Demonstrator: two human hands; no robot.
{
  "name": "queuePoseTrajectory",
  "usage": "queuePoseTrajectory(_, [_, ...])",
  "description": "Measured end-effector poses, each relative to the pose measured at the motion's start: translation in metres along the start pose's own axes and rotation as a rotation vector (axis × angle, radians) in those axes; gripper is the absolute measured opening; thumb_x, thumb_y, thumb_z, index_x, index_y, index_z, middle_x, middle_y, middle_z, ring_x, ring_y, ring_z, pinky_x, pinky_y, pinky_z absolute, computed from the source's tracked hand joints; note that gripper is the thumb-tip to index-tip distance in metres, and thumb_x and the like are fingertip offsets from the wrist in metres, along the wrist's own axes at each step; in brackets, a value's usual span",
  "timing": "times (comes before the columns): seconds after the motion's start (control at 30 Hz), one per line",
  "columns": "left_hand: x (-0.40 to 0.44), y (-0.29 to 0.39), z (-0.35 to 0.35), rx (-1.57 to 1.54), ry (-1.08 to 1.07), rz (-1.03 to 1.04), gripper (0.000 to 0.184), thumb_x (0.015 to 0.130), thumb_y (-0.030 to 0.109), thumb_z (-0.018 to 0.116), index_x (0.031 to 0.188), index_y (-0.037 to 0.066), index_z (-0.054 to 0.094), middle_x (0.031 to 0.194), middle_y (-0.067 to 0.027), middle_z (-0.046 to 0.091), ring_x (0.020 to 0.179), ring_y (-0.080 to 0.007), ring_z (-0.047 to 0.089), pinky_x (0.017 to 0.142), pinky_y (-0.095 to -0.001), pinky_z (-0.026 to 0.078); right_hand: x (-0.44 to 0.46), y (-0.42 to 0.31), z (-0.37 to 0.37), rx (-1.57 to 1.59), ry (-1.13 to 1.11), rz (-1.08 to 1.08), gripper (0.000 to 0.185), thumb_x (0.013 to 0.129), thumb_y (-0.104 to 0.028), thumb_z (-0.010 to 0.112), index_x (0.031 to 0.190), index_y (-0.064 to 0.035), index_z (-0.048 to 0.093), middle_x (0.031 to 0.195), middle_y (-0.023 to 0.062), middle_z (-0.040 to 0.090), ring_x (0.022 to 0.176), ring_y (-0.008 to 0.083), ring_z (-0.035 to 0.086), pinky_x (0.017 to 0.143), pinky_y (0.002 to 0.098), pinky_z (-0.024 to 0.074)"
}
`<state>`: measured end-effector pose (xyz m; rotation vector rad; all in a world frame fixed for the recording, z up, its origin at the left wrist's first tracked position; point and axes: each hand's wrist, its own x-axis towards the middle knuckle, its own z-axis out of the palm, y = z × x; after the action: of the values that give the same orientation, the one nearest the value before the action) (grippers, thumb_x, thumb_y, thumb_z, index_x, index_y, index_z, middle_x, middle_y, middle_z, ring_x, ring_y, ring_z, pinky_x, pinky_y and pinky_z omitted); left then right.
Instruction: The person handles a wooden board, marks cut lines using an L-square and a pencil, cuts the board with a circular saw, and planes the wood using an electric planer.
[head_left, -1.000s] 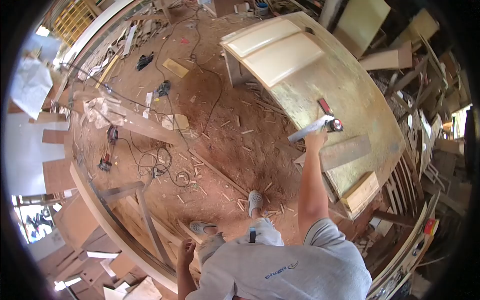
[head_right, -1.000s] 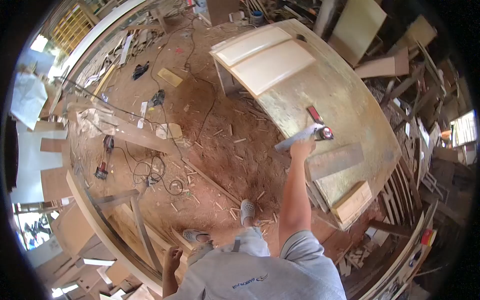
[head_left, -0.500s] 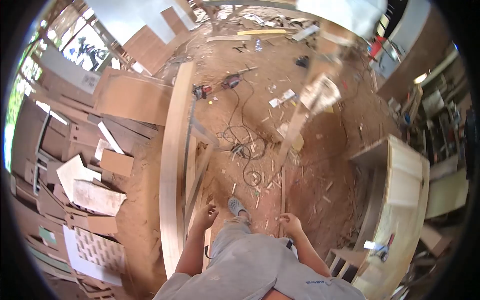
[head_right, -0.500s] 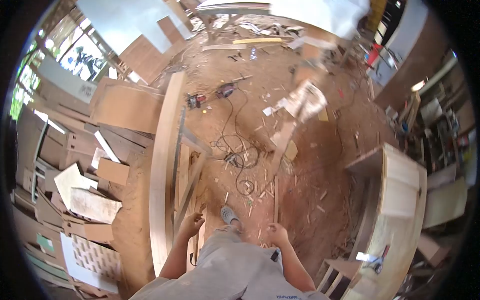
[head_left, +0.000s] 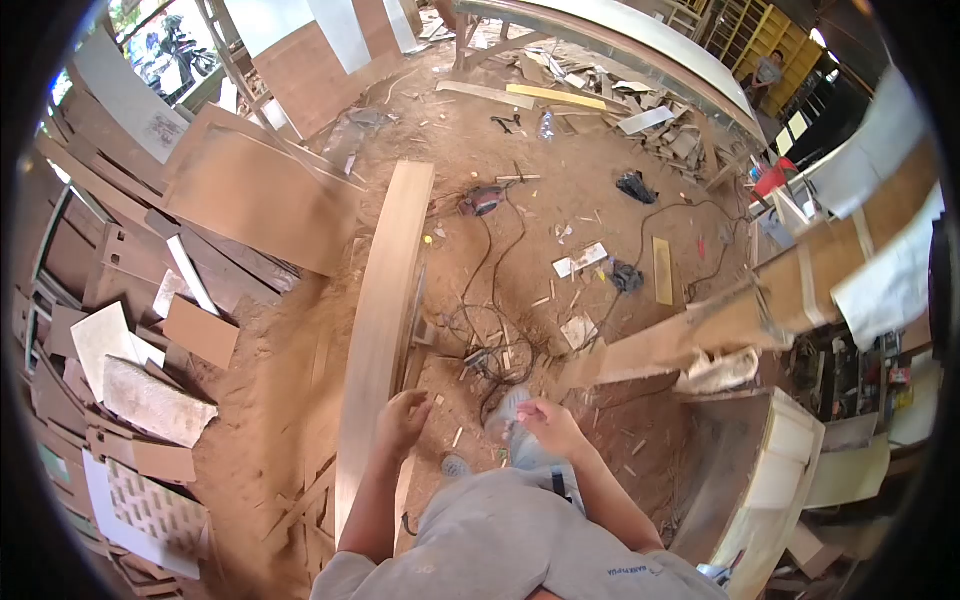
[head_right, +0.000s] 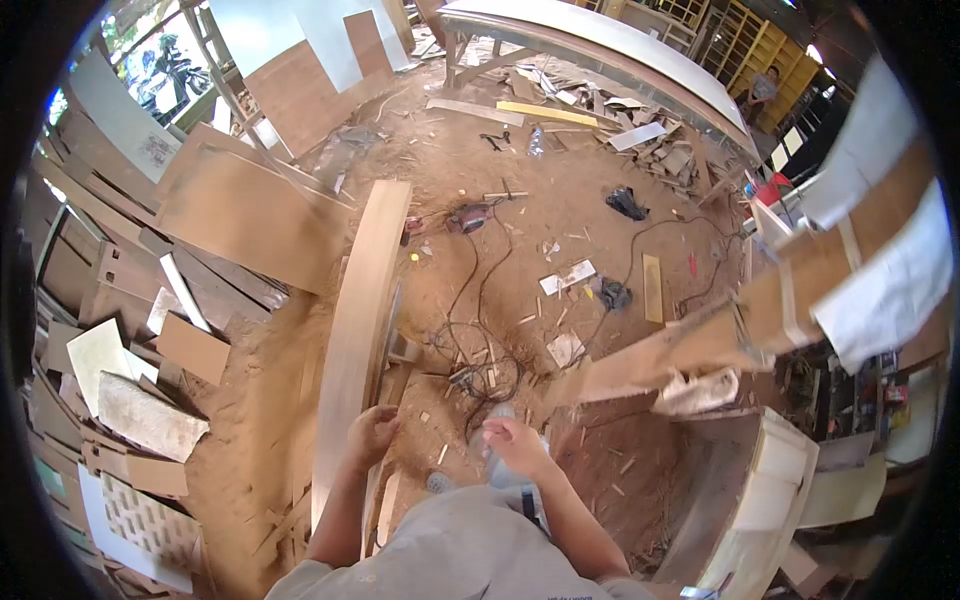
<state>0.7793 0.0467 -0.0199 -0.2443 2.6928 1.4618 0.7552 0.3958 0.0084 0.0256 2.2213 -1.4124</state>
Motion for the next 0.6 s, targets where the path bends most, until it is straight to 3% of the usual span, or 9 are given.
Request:
queuePoseTrajectory(0.2, [0.148, 0.027, -0.005, 0.055, 0.281, 0.082, 0.019, 0.098, 0.017, 0.075, 0.113, 0.006, 0.078, 0.118, -0.0160, 0.077, 0.120, -0.0396, 0.068, 0.105, -0.0495, 0.053, 0.158, -0.012, -0.047, 0.104, -0.114, -0.055, 0.036, 0.105, -0.023, 0.075, 0.133, -0.0004, 0.072, 0.117, 0.0108, 0.080, 0.106, 0.0146, 0.074, 0.093, 0.0335, 0.0592])
queuePoseTrajectory(0.4, [0.322, 0.059, -0.018, 0.266, 0.468, 0.027, 0.032, 0.093, 0.017, 0.079, 0.121, 0.006, 0.073, 0.142, -0.0225, 0.066, 0.134, -0.0435, 0.059, 0.113, -0.0512, 0.048, 0.371, -0.114, -0.121, -0.070, -0.118, -0.168, 0.031, 0.104, -0.022, 0.074, 0.127, 0.0006, 0.074, 0.109, 0.0136, 0.081, 0.100, 0.0149, 0.075, 0.090, 0.0322, 0.0594])
queuePoseTrajectory(0.6, [0.479, 0.083, -0.022, 0.343, 0.436, -0.063, 0.052, 0.093, 0.030, 0.078, 0.139, 0.009, 0.063, 0.155, -0.0237, 0.055, 0.143, -0.0457, 0.049, 0.122, -0.0590, 0.037, 0.539, -0.209, -0.157, -0.046, -0.207, -0.223, 0.032, 0.102, -0.022, 0.074, 0.124, 0.0008, 0.075, 0.108, 0.0153, 0.082, 0.098, 0.0230, 0.079, 0.089, 0.0368, 0.0618])
